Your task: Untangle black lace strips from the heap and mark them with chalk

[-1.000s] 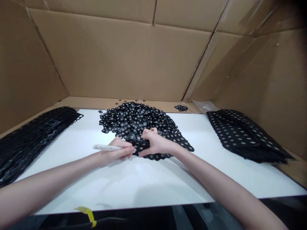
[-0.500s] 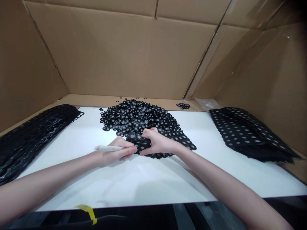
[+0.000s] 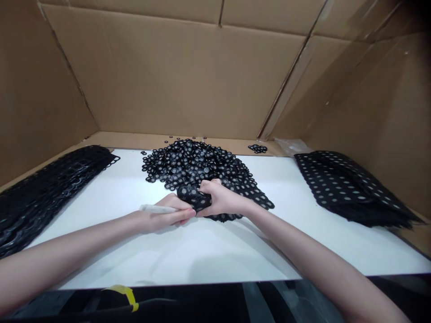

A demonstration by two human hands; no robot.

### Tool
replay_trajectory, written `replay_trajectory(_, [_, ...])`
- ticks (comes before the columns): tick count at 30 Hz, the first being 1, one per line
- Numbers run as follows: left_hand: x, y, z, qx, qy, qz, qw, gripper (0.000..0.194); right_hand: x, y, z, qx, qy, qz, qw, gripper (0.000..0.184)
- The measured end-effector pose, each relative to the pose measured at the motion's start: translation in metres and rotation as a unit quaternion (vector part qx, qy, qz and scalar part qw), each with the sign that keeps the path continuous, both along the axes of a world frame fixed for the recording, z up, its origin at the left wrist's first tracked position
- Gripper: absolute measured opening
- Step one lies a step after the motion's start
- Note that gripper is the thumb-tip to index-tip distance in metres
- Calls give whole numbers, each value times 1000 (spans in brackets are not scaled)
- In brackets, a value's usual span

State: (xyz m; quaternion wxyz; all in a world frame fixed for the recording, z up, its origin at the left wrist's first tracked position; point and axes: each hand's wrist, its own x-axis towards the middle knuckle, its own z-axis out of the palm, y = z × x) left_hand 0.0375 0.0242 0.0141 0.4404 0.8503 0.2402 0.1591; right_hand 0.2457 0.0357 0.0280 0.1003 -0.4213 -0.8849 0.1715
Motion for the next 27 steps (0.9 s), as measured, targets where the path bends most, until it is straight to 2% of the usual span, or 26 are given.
replay_trajectory(3, [0,0,-1,-23,-8,11,1000,47,1,0,0,1,-5,-10,1000,46])
replay_trajectory(8, [-2,4,-5,-155,-53,64,984,47,4,0,3,1,-14,-23,1000,54])
replay_trajectory(10, [-4,6,-7,-184,-78,74,977,48,5,1,5,0,-13,-29,999,56])
replay_trajectory(16, [-8,12,-7,-210,-97,89,969,50,7,4,1,-6,10,-4,1000,48])
replay_trajectory(21, [-7,12,-7,-221,-89,56,970,48,14,5,-1,-14,69,-27,997,73])
replay_trajectory(22, [-7,11,-7,-227,-86,52,969,48,14,6,-1,-20,90,-20,996,69])
replay_trajectory(25, [-8,11,-10,-253,-87,49,962,50,14,7,-1,-29,124,0,992,38])
replay_trajectory(27, [-11,11,-12,-268,-89,46,958,51,9,8,-4,-8,121,-16,992,28])
